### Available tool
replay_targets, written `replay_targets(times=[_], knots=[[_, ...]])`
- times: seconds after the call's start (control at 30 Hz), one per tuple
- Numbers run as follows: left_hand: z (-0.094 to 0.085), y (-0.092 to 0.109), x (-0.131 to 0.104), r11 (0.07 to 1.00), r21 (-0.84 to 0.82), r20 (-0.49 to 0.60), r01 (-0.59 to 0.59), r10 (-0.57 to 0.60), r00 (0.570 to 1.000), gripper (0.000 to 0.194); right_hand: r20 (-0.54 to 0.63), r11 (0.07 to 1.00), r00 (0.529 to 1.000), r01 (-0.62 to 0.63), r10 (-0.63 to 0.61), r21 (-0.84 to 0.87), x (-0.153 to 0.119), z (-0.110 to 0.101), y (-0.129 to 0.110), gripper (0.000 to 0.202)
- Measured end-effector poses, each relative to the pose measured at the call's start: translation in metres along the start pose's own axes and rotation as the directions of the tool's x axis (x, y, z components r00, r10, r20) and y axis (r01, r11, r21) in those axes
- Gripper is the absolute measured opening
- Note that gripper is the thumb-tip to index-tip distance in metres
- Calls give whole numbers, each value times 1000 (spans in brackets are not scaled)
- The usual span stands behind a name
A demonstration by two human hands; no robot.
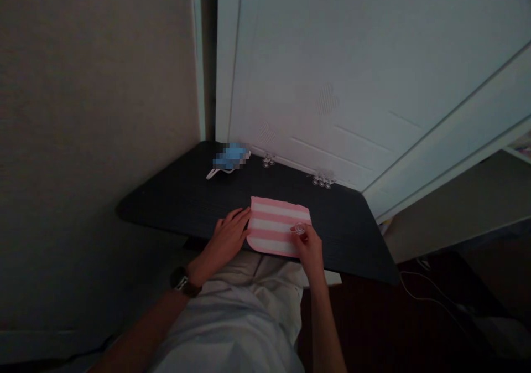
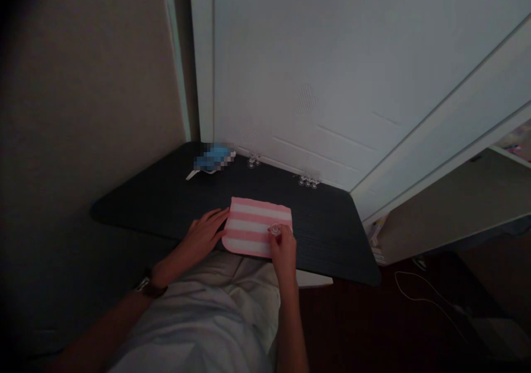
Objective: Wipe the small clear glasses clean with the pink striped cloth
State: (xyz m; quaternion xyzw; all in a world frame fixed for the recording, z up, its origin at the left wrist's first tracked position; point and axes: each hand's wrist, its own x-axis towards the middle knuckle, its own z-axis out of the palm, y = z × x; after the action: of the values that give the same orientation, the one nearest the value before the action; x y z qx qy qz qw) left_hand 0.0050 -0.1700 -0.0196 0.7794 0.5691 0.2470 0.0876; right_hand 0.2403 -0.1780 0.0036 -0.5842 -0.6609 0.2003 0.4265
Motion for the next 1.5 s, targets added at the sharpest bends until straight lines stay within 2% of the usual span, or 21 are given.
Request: replay_targets(times=[0.23,0.37,0.47,0.57,0.7,0.83,0.93,1.07,1.3,1.4,1.5], knots=[[9,1,12,1000,18,-12,-20,20,1000,46,-27,999,1000,4,-5,-51,20,-2,12,18],[5,2,13,999,-42,-63,24,-27,998,42,-34,997,999,19,-22,-72,14,-3,0,18],[3,6,9,996,-82,-134,-18,7,991,40,-25,997,999,41,-43,-71,7,-1,-16,19],[4,10,2,996,-88,-135,-24,12,991,38,9,996,997,80,-79,-32,2,9,-35,18],[8,10,-4,998,-69,-108,-2,-6,994,39,105,993,988,116,-116,9,-3,33,-53,16],[9,9,-5,998,-67,-106,2,-9,994,40,138,994,984,110,-109,5,-5,54,-59,14],[8,10,-5,998,-66,-106,18,-25,994,40,143,995,985,100,-99,1,-6,56,-55,12],[5,14,-6,997,-79,-119,20,-29,993,40,109,998,992,59,-58,-4,-10,33,-33,10],[3,15,-5,998,-59,-119,30,-37,992,39,-109,994,991,-87,81,-58,-25,-39,28,23],[4,14,-4,998,-54,-121,32,-38,992,38,-157,992,983,-111,100,-67,-25,-46,32,23],[3,14,-5,998,-63,-107,30,-37,994,39,-153,993,983,-107,98,-48,-22,-35,16,22]])
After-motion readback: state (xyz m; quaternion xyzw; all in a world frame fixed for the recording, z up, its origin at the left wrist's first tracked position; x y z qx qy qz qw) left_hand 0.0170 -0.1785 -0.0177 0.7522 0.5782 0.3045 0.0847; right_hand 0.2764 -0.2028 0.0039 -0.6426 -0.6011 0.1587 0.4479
